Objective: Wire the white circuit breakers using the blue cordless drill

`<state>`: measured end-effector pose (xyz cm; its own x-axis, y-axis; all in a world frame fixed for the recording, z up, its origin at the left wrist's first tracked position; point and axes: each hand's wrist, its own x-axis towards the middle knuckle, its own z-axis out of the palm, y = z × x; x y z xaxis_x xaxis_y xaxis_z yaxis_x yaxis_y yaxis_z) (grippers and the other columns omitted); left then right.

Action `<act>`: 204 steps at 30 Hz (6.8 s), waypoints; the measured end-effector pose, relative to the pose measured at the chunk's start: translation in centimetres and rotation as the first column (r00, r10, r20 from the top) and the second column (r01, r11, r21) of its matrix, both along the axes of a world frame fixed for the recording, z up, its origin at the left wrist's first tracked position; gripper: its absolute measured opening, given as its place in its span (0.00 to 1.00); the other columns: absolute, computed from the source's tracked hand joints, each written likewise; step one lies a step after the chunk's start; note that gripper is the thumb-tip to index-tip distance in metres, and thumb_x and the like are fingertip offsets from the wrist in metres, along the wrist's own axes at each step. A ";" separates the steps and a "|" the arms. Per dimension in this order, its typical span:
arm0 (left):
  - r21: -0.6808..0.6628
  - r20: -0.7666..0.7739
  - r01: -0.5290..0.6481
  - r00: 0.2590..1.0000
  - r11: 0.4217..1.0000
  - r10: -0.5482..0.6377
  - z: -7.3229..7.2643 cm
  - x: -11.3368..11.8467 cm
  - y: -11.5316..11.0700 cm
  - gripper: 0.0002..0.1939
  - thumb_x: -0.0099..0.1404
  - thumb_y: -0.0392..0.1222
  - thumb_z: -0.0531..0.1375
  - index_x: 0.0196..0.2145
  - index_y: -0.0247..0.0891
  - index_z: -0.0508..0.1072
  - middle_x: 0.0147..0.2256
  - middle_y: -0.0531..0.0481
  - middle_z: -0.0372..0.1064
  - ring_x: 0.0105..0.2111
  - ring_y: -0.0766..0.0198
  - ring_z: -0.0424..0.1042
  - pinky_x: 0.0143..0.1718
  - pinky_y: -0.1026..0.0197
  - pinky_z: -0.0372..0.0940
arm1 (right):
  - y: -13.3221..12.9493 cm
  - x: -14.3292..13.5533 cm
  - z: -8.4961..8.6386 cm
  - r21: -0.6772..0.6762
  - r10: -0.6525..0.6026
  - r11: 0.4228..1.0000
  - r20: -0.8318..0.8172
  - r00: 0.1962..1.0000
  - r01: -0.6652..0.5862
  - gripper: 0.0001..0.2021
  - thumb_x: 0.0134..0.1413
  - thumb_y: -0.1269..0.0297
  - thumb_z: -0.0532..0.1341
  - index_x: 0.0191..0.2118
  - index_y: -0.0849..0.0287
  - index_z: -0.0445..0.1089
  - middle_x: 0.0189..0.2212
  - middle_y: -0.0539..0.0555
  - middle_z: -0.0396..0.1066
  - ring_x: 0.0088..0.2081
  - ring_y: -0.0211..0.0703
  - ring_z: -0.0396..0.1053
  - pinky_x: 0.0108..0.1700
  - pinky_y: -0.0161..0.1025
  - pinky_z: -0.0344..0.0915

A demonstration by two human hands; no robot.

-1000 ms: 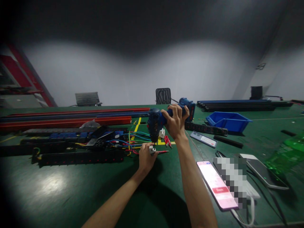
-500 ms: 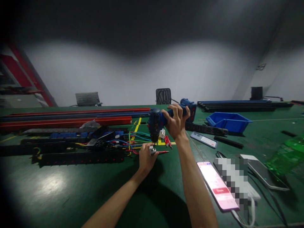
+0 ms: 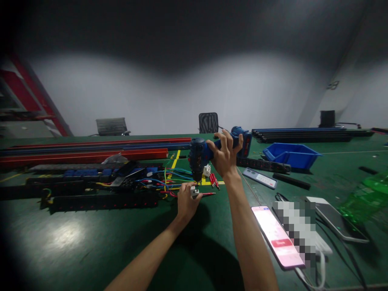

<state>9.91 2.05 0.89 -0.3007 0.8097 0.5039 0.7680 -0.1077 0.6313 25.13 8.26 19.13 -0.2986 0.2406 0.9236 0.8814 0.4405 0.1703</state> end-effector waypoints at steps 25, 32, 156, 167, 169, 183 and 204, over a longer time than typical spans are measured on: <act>-0.005 -0.001 0.000 1.000 1.000 0.000 0.2 0.1 0.0 0.22 0.58 0.37 0.67 0.50 0.45 0.68 0.47 0.48 0.67 0.50 0.55 0.69 0.49 0.54 0.64 | -0.5 -0.1 0.5 -0.107 0.092 0.990 0.015 0.996 -0.090 0.16 0.57 0.69 0.60 0.50 0.46 0.71 0.49 0.51 0.71 0.63 0.55 0.58 0.68 0.71 0.33; -0.005 -0.002 -0.006 1.000 1.000 0.006 0.2 0.1 -0.1 0.22 0.58 0.37 0.67 0.49 0.45 0.69 0.47 0.49 0.67 0.50 0.55 0.69 0.49 0.54 0.64 | -0.3 -0.1 0.5 -0.093 0.089 0.992 0.012 0.996 -0.087 0.16 0.56 0.69 0.60 0.49 0.44 0.71 0.49 0.51 0.71 0.63 0.55 0.57 0.68 0.71 0.32; 0.004 -0.018 0.000 1.000 1.000 0.000 -0.1 0.0 0.0 0.22 0.58 0.37 0.67 0.50 0.46 0.69 0.47 0.49 0.67 0.50 0.55 0.69 0.48 0.54 0.64 | -0.3 0.2 0.4 -0.093 0.059 0.994 0.002 0.998 -0.059 0.20 0.54 0.70 0.62 0.52 0.43 0.71 0.49 0.52 0.71 0.61 0.55 0.59 0.67 0.70 0.31; 0.007 -0.011 0.004 1.000 1.000 -0.004 0.0 -0.1 0.1 0.21 0.58 0.37 0.67 0.48 0.45 0.69 0.46 0.48 0.66 0.49 0.54 0.70 0.48 0.54 0.65 | -0.3 0.2 0.4 -0.093 0.058 0.994 0.005 0.998 -0.057 0.19 0.54 0.68 0.63 0.51 0.42 0.71 0.49 0.52 0.71 0.61 0.56 0.58 0.67 0.70 0.30; 0.007 -0.010 0.003 1.000 1.000 -0.003 0.0 0.0 0.0 0.21 0.58 0.37 0.67 0.48 0.46 0.69 0.46 0.48 0.67 0.49 0.54 0.70 0.48 0.54 0.65 | -0.2 0.2 0.4 -0.093 0.059 0.994 0.005 0.998 -0.059 0.19 0.55 0.68 0.63 0.51 0.42 0.71 0.48 0.52 0.71 0.61 0.56 0.58 0.67 0.70 0.30; 0.010 -0.002 0.019 1.000 1.000 -0.019 0.2 -0.1 -0.2 0.20 0.58 0.37 0.67 0.48 0.46 0.68 0.46 0.48 0.66 0.50 0.54 0.69 0.48 0.53 0.65 | -0.1 0.4 0.1 -0.122 0.067 0.990 0.001 0.998 -0.066 0.22 0.53 0.71 0.62 0.52 0.44 0.70 0.51 0.52 0.70 0.62 0.57 0.57 0.67 0.71 0.28; 0.009 0.006 0.016 1.000 1.000 -0.016 0.0 0.0 0.1 0.23 0.58 0.37 0.68 0.50 0.46 0.69 0.46 0.49 0.67 0.50 0.54 0.69 0.49 0.52 0.64 | 0.1 0.3 0.2 -0.075 0.077 0.994 0.004 0.997 -0.077 0.13 0.54 0.68 0.63 0.46 0.47 0.72 0.46 0.50 0.72 0.60 0.53 0.60 0.67 0.69 0.28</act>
